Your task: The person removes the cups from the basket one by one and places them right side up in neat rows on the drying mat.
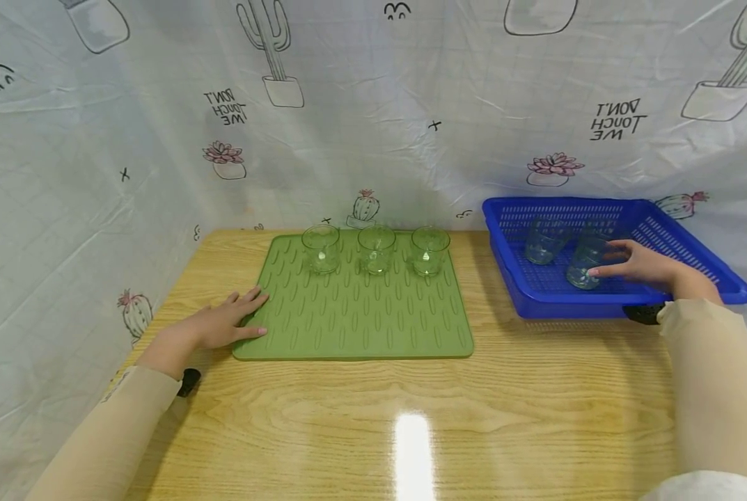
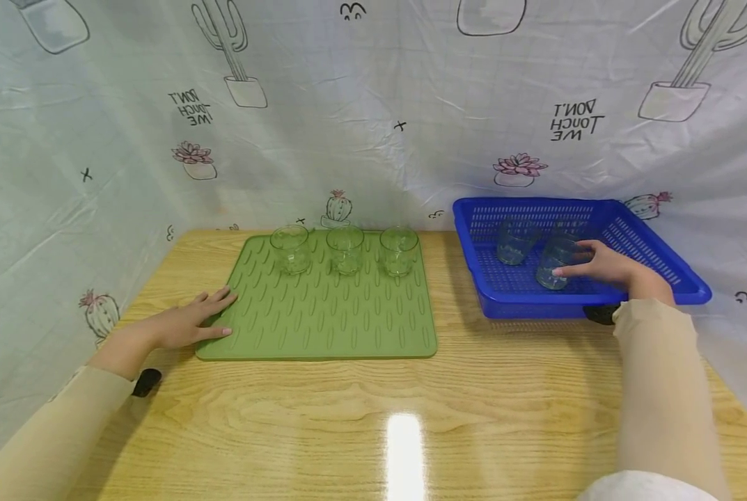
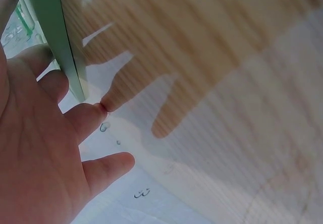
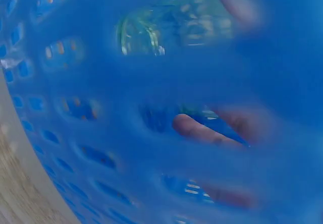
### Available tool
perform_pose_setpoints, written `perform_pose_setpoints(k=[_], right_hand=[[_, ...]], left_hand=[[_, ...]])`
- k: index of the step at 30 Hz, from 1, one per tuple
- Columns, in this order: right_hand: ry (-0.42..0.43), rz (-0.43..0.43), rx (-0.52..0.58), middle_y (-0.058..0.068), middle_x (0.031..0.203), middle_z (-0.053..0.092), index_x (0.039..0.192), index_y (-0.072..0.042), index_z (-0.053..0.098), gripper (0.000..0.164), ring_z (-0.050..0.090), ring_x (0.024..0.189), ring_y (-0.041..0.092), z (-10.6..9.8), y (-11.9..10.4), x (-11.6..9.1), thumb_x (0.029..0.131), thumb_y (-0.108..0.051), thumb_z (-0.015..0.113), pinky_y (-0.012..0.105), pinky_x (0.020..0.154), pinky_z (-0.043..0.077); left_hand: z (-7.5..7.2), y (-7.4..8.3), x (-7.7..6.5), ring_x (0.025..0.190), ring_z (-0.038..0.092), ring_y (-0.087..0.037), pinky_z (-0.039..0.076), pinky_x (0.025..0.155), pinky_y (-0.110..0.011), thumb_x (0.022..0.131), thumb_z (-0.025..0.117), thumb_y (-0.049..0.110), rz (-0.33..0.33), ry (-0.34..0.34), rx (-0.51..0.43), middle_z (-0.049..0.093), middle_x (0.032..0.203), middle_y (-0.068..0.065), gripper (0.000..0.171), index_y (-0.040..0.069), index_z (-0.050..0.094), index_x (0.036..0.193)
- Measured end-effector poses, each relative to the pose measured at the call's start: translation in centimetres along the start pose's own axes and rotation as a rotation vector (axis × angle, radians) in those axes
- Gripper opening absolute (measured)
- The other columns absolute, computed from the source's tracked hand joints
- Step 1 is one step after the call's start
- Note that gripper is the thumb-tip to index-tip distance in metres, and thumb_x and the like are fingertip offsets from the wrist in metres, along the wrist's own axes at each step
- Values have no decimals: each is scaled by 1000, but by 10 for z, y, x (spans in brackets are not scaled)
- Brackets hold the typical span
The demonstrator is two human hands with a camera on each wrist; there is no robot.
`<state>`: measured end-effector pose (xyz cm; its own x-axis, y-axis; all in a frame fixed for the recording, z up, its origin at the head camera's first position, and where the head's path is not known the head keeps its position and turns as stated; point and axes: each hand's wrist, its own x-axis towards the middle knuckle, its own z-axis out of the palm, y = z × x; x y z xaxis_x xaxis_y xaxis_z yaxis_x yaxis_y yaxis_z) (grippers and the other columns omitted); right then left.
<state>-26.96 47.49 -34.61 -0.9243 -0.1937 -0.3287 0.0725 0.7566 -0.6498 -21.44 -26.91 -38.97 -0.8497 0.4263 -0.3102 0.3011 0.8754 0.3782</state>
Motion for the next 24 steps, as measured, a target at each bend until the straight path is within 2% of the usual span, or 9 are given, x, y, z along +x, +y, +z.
perform_pose_setpoints(k=[6, 16, 24], right_hand=[[0, -8, -25, 54, 148, 14, 151, 23, -9, 98, 25, 133, 69, 5, 1, 5, 104, -23, 64, 73, 104, 35], [12, -17, -62, 53, 147, 17, 148, 28, -2, 90, 32, 132, 67, 3, -2, 5, 108, -30, 55, 70, 104, 38], [72, -30, -57, 50, 150, 19, 152, 24, -1, 91, 31, 133, 66, 6, -5, -1, 108, -31, 57, 72, 103, 38]], left_hand=[[0, 0, 1, 148, -3, -58, 2, 103, -86, 101, 57, 56, -3, -1, 1, 2, 169, -25, 91, 5, 18, 165], [-1, 1, 1, 148, -4, -58, 1, 103, -86, 102, 57, 56, -5, -6, -4, 1, 168, -26, 91, 4, 17, 165], [0, 0, 2, 148, -3, -57, 2, 103, -86, 102, 57, 55, -2, -9, -8, 1, 168, -26, 90, 4, 17, 165]])
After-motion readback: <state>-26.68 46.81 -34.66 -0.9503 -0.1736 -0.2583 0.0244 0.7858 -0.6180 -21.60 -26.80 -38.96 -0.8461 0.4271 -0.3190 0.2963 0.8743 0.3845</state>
